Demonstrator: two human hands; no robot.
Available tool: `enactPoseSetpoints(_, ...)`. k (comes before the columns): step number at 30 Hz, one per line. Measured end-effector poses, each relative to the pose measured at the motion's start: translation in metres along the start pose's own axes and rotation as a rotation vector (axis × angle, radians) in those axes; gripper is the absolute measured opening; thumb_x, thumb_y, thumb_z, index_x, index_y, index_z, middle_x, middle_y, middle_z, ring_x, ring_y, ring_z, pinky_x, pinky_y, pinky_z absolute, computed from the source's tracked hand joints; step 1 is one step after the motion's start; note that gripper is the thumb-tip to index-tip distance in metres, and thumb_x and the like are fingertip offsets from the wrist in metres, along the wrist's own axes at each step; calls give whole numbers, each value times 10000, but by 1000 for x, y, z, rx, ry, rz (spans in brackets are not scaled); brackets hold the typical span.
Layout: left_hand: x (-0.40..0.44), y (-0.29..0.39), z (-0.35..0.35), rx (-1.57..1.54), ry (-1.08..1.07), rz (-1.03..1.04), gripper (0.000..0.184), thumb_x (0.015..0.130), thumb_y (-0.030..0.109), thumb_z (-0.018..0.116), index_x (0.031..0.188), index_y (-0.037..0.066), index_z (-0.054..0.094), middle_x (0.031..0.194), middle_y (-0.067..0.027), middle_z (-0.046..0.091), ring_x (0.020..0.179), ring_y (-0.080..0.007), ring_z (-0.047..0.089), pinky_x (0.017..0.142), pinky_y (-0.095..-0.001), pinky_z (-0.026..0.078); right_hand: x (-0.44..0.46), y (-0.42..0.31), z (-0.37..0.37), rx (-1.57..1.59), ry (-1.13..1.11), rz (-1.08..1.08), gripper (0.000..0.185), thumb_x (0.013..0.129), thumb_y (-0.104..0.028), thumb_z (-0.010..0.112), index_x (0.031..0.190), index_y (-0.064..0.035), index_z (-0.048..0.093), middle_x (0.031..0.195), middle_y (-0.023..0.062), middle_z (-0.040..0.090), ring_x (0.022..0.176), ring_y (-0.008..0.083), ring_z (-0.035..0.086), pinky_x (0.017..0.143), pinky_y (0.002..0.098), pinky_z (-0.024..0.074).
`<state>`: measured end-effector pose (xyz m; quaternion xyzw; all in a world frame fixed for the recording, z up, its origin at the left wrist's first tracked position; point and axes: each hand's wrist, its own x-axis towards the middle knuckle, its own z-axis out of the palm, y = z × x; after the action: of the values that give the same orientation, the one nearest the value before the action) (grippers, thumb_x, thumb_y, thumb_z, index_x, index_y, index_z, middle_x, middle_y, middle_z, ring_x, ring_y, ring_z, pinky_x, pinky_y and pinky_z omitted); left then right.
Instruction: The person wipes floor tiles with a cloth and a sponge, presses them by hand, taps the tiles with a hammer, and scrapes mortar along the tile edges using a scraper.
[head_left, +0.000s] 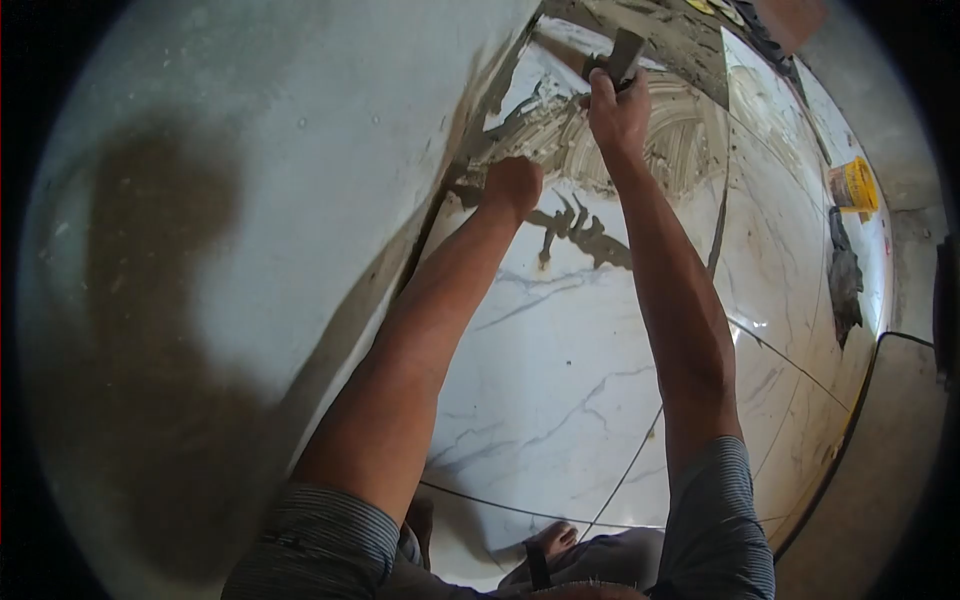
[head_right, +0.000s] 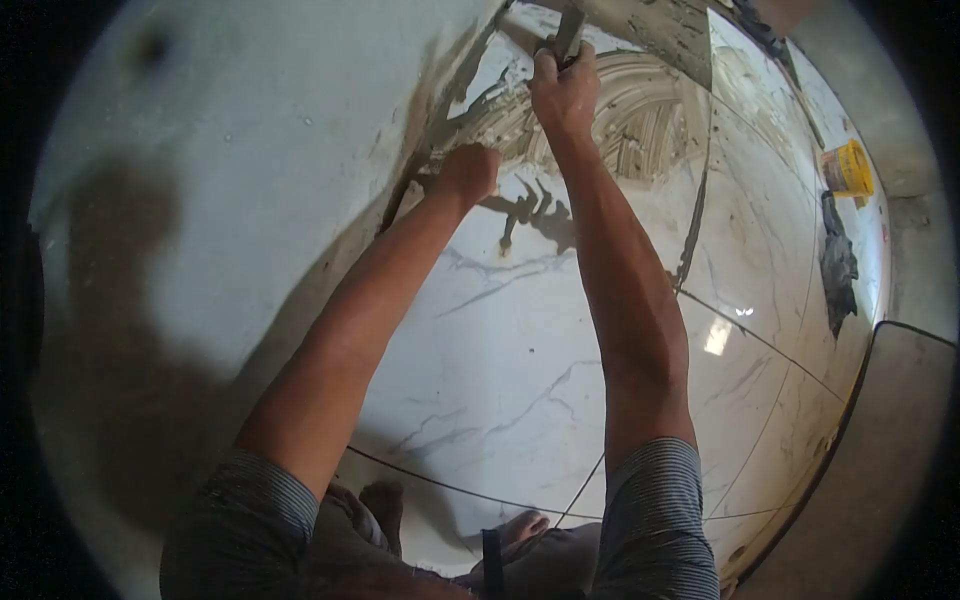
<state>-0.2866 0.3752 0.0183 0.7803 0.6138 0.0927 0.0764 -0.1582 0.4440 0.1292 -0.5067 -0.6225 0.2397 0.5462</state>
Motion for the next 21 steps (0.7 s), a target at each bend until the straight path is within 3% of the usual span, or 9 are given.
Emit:
enactPoseSetpoints(1, -7, 4, 6, -3, -66, -33, 251, 607, 200, 802, 795, 82, 684, 785, -171, 676, 756, -349, 670, 702, -431, 534, -14, 2, -2, 111, 63, -53, 303, 842, -199, 601, 1012, 47, 556, 768, 129, 639, 559, 174, 627, 524, 316, 493)
enactPoseSetpoints(2, -7, 3, 8, -1, -30, -7, 235, 615, 202, 796, 781, 79, 684, 772, -165, 677, 744, -353, 669, 705, -428, 536, -9, 12, 2, 27, 34, -39, 295, 816, -210, 590, 963, 44, 555, 792, 252, 633, 768, 429, 626, 697, 457, 484)
enactPoseSetpoints(5, -12, 6, -1, 34, -25, 39, 117, 751, 103, 612, 757, 74, 725, 812, -161, 700, 791, -298, 697, 687, -407, 552, -1, 13, -3, -62, 1, 16, 316, 807, -230, 586, 961, 45, 557, 795, 247, 634, 771, 417, 630, 708, 451, 486)
enactPoseSetpoints(6, -3, 2, -7, 43, -13, 34, 117, 751, 103, 612, 757, 74, 725, 812, -161, 700, 791, -298, 697, 687, -407, 552, -12, -6, -4, 131, 38, 103, 355, 799, -253, 587, 975, 54, 554, 811, 252, 640, 768, 413, 633, 714, 446, 490)
enactPoseSetpoints(8, -7, 10, -1, 27, -93, -55, 245, 629, 210, 789, 812, 79, 690, 805, -162, 685, 776, -348, 672, 716, -430, 539, -9, 7, -3, -17, -24, 110, 354, 801, -253, 587, 976, 53, 555, 809, 245, 642, 747, 408, 634, 704, 444, 494)
enactPoseSetpoints(13, -1, 4, -4, 59, -95, -15, 227, 644, 216, 782, 792, 70, 691, 818, -168, 689, 812, -329, 681, 726, -416, 547, -16, 4, -3, 173, 104, 7, 361, 815, -260, 600, 996, 48, 547, 810, 239, 639, 759, 411, 633, 717, 449, 492)
enactPoseSetpoints(15, -5, 10, 1, 61, -124, -41, 226, 644, 221, 784, 780, 66, 690, 817, -166, 691, 817, -321, 683, 729, -410, 549, -2, 22, -1, 0, 106, -43, 344, 817, -250, 609, 986, 41, 538, 805, 243, 636, 776, 412, 633, 726, 449, 488)
enactPoseSetpoints(19, 4, 6, -8, 97, -142, -25, 239, 638, 211, 785, 798, 55, 700, 820, -166, 694, 818, -306, 687, 728, -407, 550, 10, 14, -1, 47, 54, 188, 328, 823, -235, 596, 984, 41, 519, 834, 251, 625, 822, 443, 608, 749, 463, 470)
enactPoseSetpoints(21, -6, 10, -6, 78, -181, -39, 249, 631, 205, 786, 808, 50, 703, 825, -171, 695, 816, -304, 687, 726, -407, 549, 9, 31, 4, 32, 127, -22, 325, 824, -234, 587, 979, 43, 517, 848, 256, 623, 820, 446, 607, 740, 470, 469)
